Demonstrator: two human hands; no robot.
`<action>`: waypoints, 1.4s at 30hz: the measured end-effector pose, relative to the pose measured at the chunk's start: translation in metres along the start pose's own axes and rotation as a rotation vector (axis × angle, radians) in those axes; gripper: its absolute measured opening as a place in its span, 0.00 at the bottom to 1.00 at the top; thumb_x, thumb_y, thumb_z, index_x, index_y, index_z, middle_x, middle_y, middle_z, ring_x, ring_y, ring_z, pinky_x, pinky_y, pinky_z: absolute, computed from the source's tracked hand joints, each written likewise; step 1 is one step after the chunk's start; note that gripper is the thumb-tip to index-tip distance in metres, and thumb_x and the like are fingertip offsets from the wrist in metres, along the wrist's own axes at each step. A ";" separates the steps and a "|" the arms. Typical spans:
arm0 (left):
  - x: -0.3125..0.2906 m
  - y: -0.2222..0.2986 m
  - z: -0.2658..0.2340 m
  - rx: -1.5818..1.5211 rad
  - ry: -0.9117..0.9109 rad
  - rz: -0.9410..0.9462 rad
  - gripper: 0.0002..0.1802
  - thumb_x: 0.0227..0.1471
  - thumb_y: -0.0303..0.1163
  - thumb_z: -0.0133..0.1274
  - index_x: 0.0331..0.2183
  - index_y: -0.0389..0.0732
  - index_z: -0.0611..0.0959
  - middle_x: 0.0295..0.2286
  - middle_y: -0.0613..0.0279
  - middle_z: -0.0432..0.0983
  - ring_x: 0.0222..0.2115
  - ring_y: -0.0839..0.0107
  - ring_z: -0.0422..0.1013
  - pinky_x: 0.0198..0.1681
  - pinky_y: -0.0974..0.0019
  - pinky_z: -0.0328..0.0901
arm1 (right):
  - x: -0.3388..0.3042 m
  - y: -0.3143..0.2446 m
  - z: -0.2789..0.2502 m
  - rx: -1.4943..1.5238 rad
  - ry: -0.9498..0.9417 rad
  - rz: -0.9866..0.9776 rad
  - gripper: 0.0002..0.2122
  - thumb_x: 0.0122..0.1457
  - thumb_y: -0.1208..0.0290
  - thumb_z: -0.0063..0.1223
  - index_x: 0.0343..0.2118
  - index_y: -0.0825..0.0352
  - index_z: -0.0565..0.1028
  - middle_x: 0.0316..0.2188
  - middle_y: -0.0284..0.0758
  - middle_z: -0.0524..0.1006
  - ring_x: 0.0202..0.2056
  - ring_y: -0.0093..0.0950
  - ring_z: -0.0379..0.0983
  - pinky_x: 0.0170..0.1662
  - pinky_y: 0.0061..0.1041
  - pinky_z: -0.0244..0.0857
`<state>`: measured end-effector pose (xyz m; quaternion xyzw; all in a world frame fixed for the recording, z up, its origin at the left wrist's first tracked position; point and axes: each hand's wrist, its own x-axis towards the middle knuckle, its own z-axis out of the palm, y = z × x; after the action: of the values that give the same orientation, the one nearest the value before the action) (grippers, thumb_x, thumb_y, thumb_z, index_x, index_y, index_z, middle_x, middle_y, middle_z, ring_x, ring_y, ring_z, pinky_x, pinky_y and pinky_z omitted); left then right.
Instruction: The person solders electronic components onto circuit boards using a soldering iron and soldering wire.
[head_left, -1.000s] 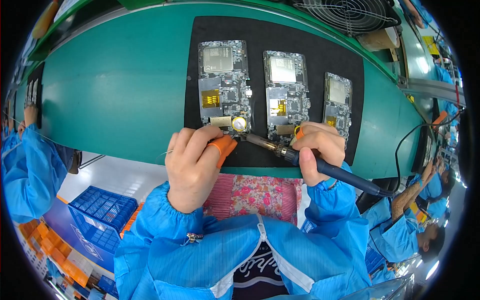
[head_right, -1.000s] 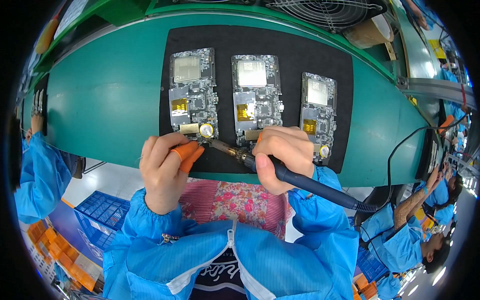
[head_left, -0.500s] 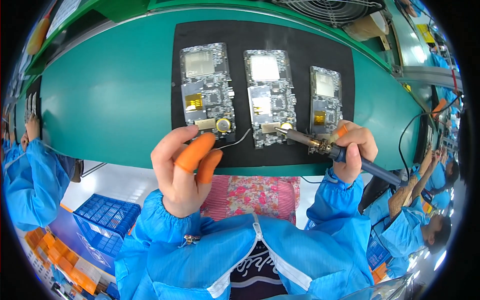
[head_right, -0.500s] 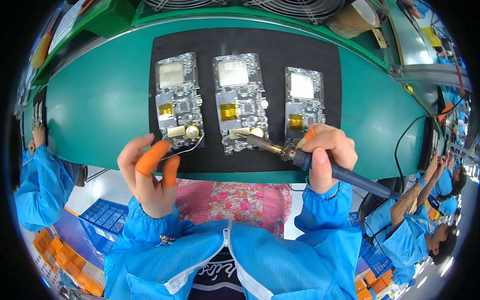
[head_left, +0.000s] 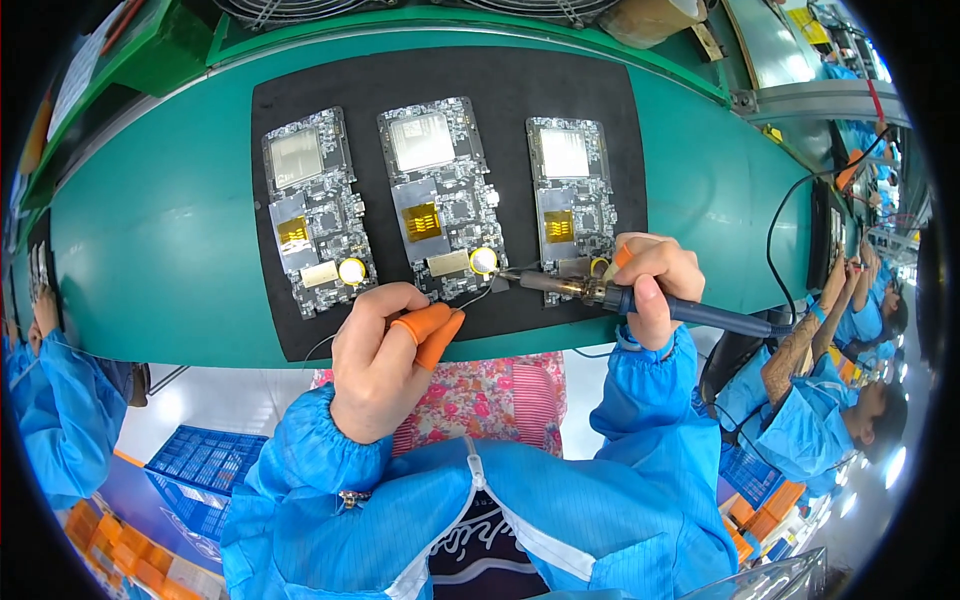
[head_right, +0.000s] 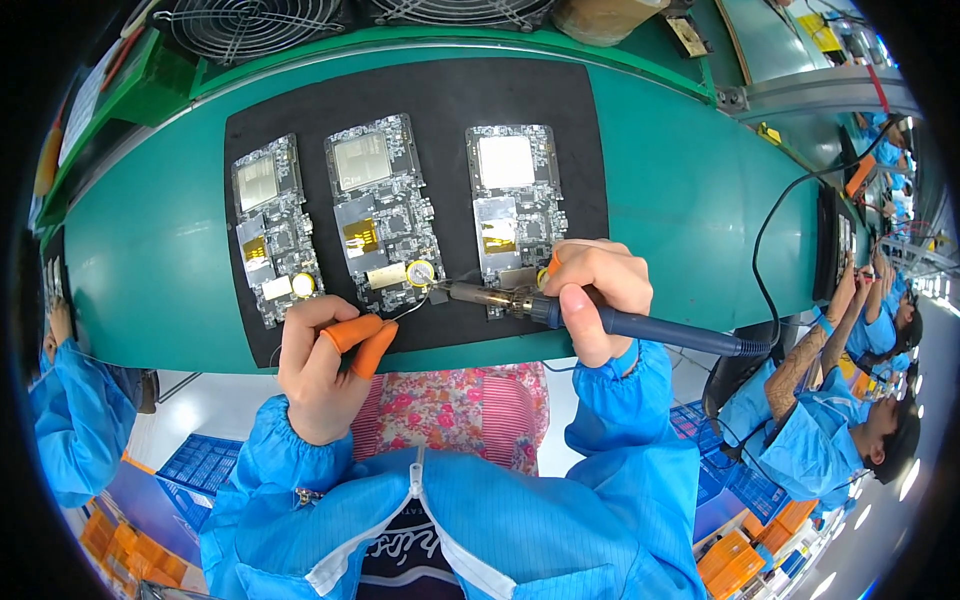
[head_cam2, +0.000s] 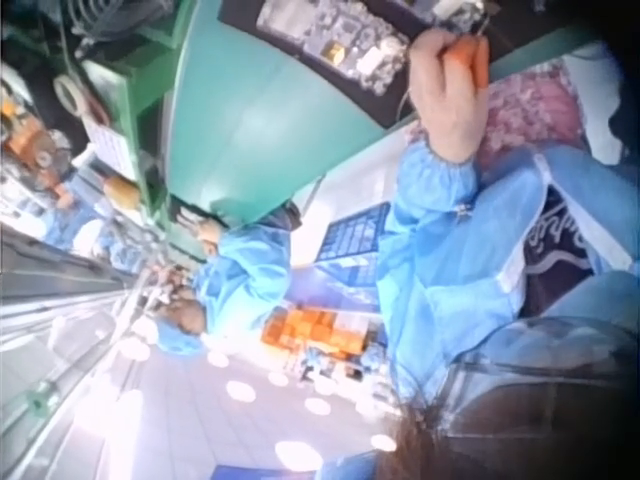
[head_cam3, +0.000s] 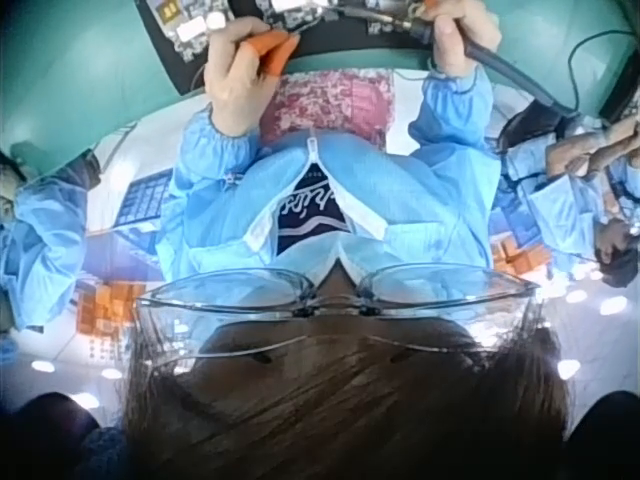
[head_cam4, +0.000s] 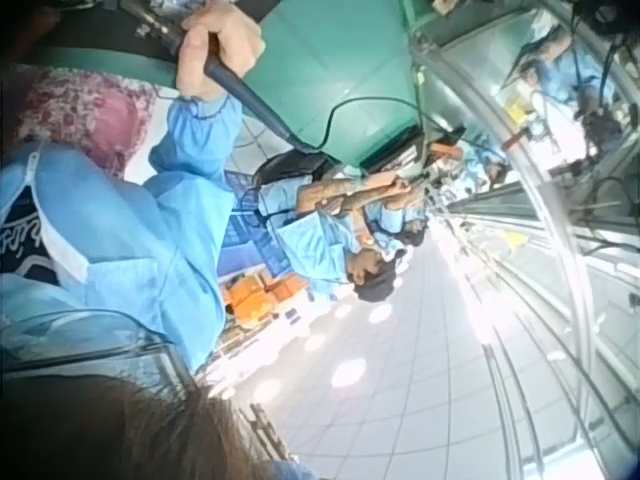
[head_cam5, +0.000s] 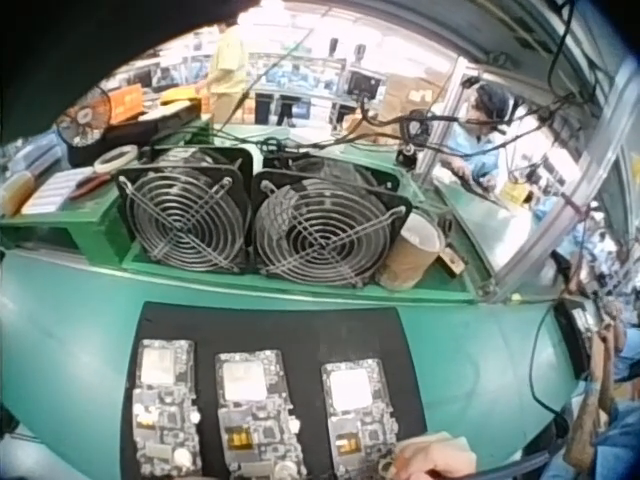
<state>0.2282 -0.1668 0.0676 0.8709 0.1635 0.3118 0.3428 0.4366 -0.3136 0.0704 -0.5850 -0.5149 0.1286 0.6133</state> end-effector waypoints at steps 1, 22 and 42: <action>0.001 0.000 0.001 0.008 -0.001 0.003 0.14 0.28 0.18 0.65 0.23 0.32 0.77 0.29 0.56 0.69 0.24 0.66 0.70 0.21 0.70 0.66 | 0.001 0.001 -0.001 -0.013 -0.015 -0.019 0.09 0.48 0.71 0.45 0.17 0.72 0.67 0.12 0.38 0.67 0.12 0.28 0.60 0.16 0.25 0.52; 0.008 0.000 0.014 0.090 -0.112 0.030 0.13 0.30 0.16 0.63 0.24 0.31 0.78 0.29 0.56 0.68 0.25 0.65 0.69 0.21 0.70 0.64 | 0.005 0.003 0.004 -0.041 -0.067 -0.058 0.07 0.46 0.76 0.45 0.16 0.70 0.65 0.11 0.37 0.66 0.11 0.28 0.60 0.14 0.25 0.52; 0.006 0.006 -0.008 0.091 -0.137 -0.075 0.12 0.32 0.19 0.62 0.25 0.33 0.77 0.30 0.57 0.68 0.29 0.63 0.69 0.28 0.67 0.66 | 0.004 0.000 0.006 -0.005 -0.047 -0.072 0.08 0.49 0.73 0.45 0.17 0.71 0.66 0.11 0.37 0.66 0.11 0.28 0.59 0.14 0.25 0.51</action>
<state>0.2278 -0.1641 0.0782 0.8981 0.1860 0.2308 0.3249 0.4335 -0.3071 0.0707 -0.5645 -0.5502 0.1185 0.6038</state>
